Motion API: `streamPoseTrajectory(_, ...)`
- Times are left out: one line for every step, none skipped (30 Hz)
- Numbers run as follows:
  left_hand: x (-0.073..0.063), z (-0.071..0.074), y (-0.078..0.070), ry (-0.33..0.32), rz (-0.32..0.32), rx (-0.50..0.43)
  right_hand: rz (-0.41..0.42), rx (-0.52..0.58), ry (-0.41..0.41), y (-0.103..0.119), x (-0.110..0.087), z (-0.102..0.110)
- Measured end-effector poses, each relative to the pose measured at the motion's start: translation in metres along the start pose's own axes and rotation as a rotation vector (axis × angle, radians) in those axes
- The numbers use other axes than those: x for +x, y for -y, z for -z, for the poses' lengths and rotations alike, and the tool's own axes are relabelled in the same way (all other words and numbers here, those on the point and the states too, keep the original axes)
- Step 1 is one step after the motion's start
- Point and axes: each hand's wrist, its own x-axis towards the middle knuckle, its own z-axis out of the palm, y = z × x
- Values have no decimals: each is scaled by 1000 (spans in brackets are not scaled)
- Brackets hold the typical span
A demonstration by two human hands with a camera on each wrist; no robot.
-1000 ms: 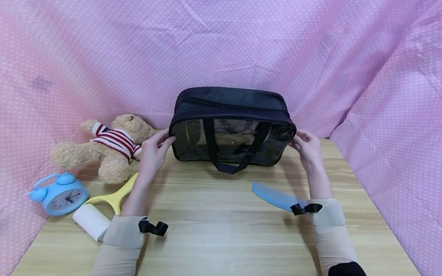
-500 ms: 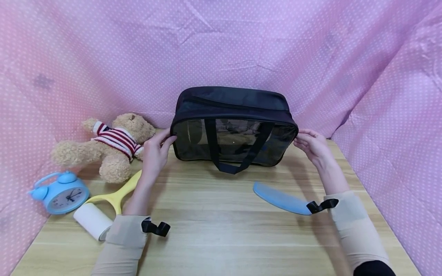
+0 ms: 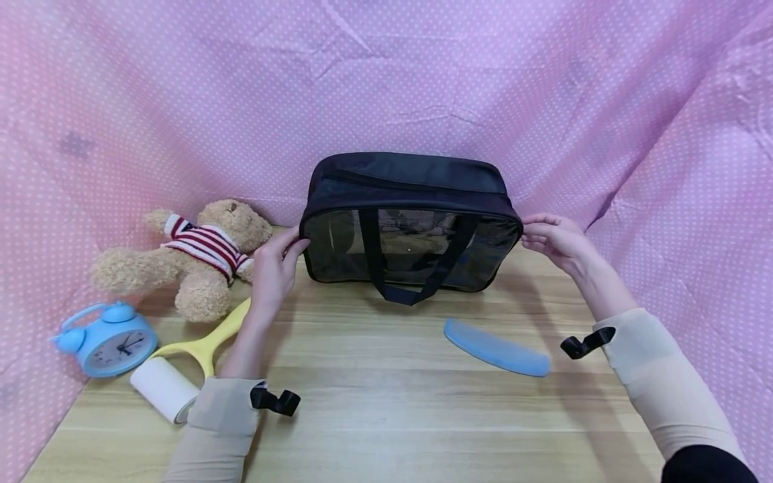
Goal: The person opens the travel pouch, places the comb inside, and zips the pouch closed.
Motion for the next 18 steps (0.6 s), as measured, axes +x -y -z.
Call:
streamPoseTrajectory(0,0,0,0,2,-3,-5,-4,2,1,0,1)
streamPoseTrajectory(-1,-1,0,0,3,-7,-7,-8,2,3,0,1)
streamPoseTrajectory(-1,-1,0,-1,4,-9,-7,-11,4,4,-1,1)
streamPoseTrajectory(-1,-1,0,-3,3,-10,-5,-8,5,6,-1,1)
streamPoseTrajectory(-1,-1,0,-5,2,-12,-1,-9,9,7,-1,2)
streamPoseTrajectory(-1,-2,0,-7,0,-12,4,-9,10,9,-1,1)
streamPoseTrajectory(-1,-2,0,-9,-3,-13,8,-9,11,11,-1,1)
streamPoseTrajectory(-1,-2,0,-12,-6,-13,11,-9,14,13,-1,1)
streamPoseTrajectory(-1,-2,1,-15,-10,-12,14,-11,14,14,-1,0)
streamPoseTrajectory(-1,-2,1,-17,-13,-13,15,-12,9,16,-1,0)
streamPoseTrajectory(0,-2,1,-19,-17,-18,15,-17,4,18,-2,-1)
streamPoseTrajectory(0,-3,1,-22,-20,-20,14,-24,-2,20,-2,-2)
streamPoseTrajectory(0,-3,1,-24,-21,-23,15,-29,-7,22,-2,-3)
streamPoseTrajectory(0,-3,1,-25,-20,-25,13,-38,-13,25,-2,-4)
streamPoseTrajectory(0,-3,2,-26,-19,-28,10,-51,-26,28,-2,-6)
streamPoseTrajectory(0,-3,2,-26,-18,-30,9,-74,-42,30,-2,-8)
streamPoseTrajectory(0,-3,2,-27,-16,-33,9,-97,-56,33,-2,-9)
streamPoseTrajectory(0,-4,3,-27,-12,-34,10,-120,-68,36,-3,-11)
